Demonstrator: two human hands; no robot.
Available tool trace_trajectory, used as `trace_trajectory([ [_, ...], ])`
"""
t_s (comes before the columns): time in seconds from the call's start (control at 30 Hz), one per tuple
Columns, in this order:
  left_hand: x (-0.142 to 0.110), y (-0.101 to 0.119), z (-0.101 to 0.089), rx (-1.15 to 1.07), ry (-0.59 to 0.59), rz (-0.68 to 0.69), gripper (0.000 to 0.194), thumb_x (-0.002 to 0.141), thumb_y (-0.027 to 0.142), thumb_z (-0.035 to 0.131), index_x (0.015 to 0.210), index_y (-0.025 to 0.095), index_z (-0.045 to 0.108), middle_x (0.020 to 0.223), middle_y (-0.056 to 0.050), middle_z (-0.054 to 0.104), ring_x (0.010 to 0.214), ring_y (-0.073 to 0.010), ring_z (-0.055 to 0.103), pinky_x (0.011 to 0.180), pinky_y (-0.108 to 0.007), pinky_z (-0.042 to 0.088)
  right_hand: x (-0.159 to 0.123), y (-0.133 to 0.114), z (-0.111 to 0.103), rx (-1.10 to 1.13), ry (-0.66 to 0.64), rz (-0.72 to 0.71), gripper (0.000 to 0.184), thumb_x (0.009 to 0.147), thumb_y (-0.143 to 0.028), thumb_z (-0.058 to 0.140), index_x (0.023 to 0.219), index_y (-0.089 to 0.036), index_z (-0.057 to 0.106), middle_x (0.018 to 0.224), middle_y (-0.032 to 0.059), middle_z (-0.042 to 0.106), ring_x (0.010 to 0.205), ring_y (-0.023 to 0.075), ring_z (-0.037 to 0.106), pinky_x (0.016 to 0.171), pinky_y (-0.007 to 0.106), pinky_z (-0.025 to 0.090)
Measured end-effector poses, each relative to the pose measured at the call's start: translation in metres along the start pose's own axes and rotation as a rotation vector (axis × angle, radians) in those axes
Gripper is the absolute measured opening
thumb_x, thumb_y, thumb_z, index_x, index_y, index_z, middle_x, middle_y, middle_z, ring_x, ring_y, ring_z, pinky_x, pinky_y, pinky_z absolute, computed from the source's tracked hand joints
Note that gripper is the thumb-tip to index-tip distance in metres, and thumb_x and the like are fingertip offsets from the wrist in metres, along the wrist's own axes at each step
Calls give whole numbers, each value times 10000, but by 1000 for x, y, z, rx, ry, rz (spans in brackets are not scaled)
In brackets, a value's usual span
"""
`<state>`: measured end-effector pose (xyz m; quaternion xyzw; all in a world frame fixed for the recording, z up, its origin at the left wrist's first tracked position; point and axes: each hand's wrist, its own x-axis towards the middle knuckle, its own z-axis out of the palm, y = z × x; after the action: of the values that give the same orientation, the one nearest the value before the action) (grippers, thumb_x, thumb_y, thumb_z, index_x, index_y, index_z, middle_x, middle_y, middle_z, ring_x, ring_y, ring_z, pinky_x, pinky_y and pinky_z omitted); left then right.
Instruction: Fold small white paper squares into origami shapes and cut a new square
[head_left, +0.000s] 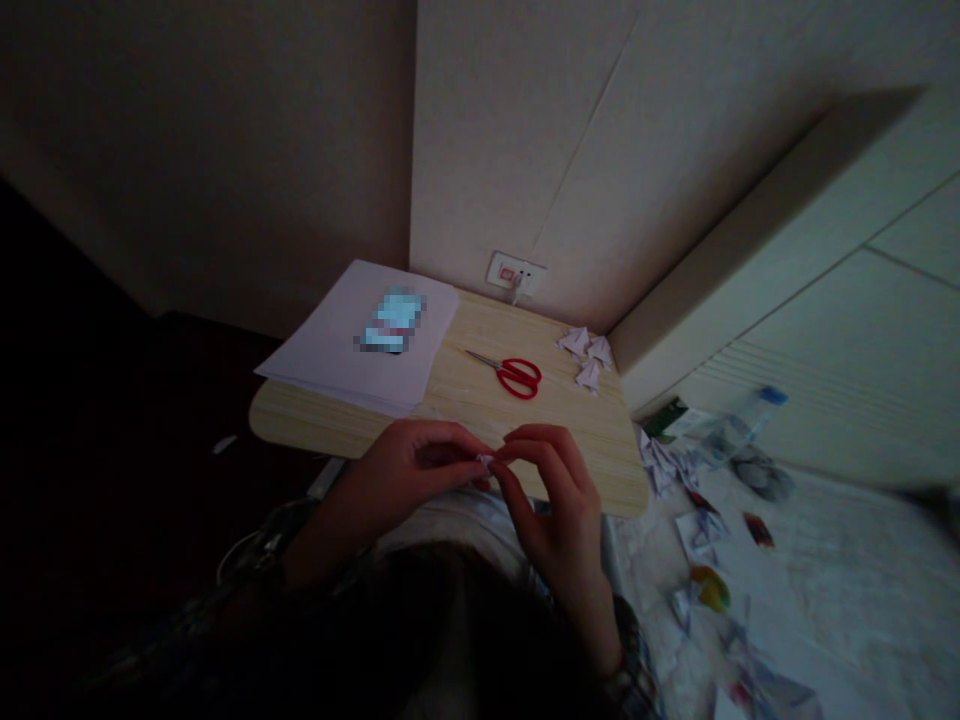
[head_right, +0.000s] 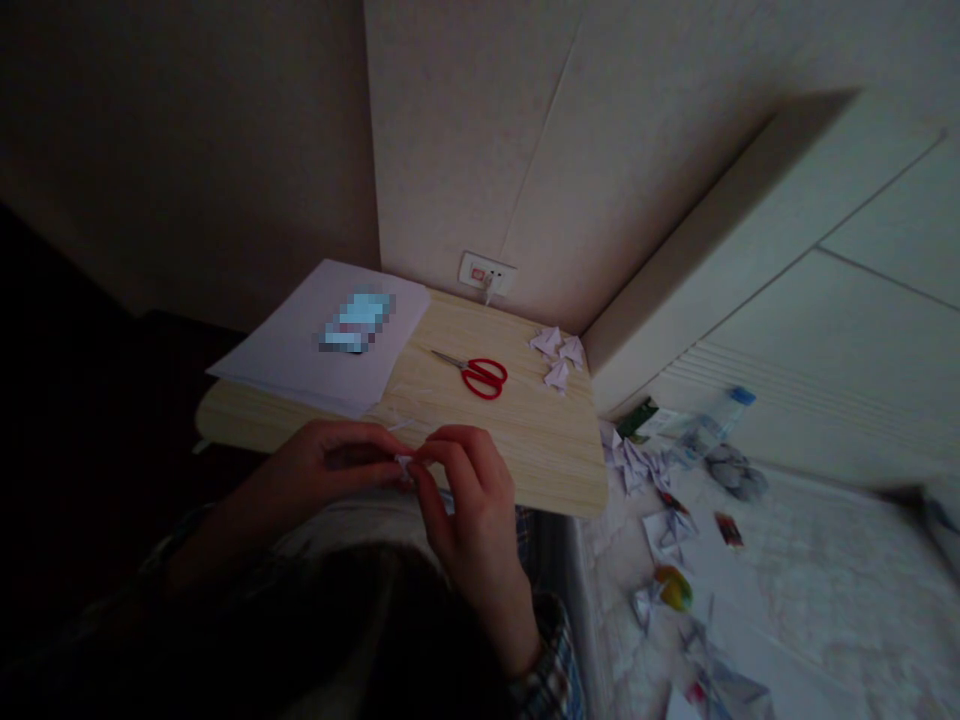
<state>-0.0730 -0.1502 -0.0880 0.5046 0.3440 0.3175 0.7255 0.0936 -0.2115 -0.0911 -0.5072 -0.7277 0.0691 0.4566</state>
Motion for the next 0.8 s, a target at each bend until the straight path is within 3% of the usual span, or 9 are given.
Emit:
trace_trajectory([
  [0.13,13,-17,-4,-9,30,-27,197,666,275,828,764,155,705,696,-13,764,697,-168,721,706,-276,554,-1,15,12,111,58,149,131,881,-136,631,974,-219,592,936,29,616,815,162,588,708,287,501],
  [0.23,24,-31,-7,10,67,-24,276,651,350,834,727,157,651,661,-20,750,675,-175,724,655,-268,548,-5,33,24,227,8,390,144,831,-197,664,962,-202,605,917,32,633,774,166,600,694,300,502],
  [0.3,30,-40,-10,29,82,-21,305,656,393,817,736,165,631,674,-25,751,703,-193,738,676,-289,562,-9,44,32,274,-40,456,107,831,-241,648,919,-193,614,883,34,660,746,166,631,677,298,521],
  [0.47,43,-67,-16,168,125,15,290,656,446,749,711,183,642,689,-27,743,703,-217,727,683,-331,568,-15,65,49,314,-110,534,163,849,-330,614,757,-196,615,695,7,669,681,168,656,650,280,541],
  [0.7,50,-87,-26,531,290,144,53,705,232,723,683,186,706,727,-25,705,709,-195,640,711,-311,496,-23,83,70,205,-103,582,112,800,-264,631,704,-206,626,671,8,645,642,167,586,624,280,468],
  [0.8,52,-90,-27,652,318,164,62,705,177,731,648,189,709,698,-19,689,691,-186,619,692,-299,477,-25,88,75,159,-108,584,94,796,-234,628,706,-206,635,684,13,642,643,170,567,628,286,447],
])
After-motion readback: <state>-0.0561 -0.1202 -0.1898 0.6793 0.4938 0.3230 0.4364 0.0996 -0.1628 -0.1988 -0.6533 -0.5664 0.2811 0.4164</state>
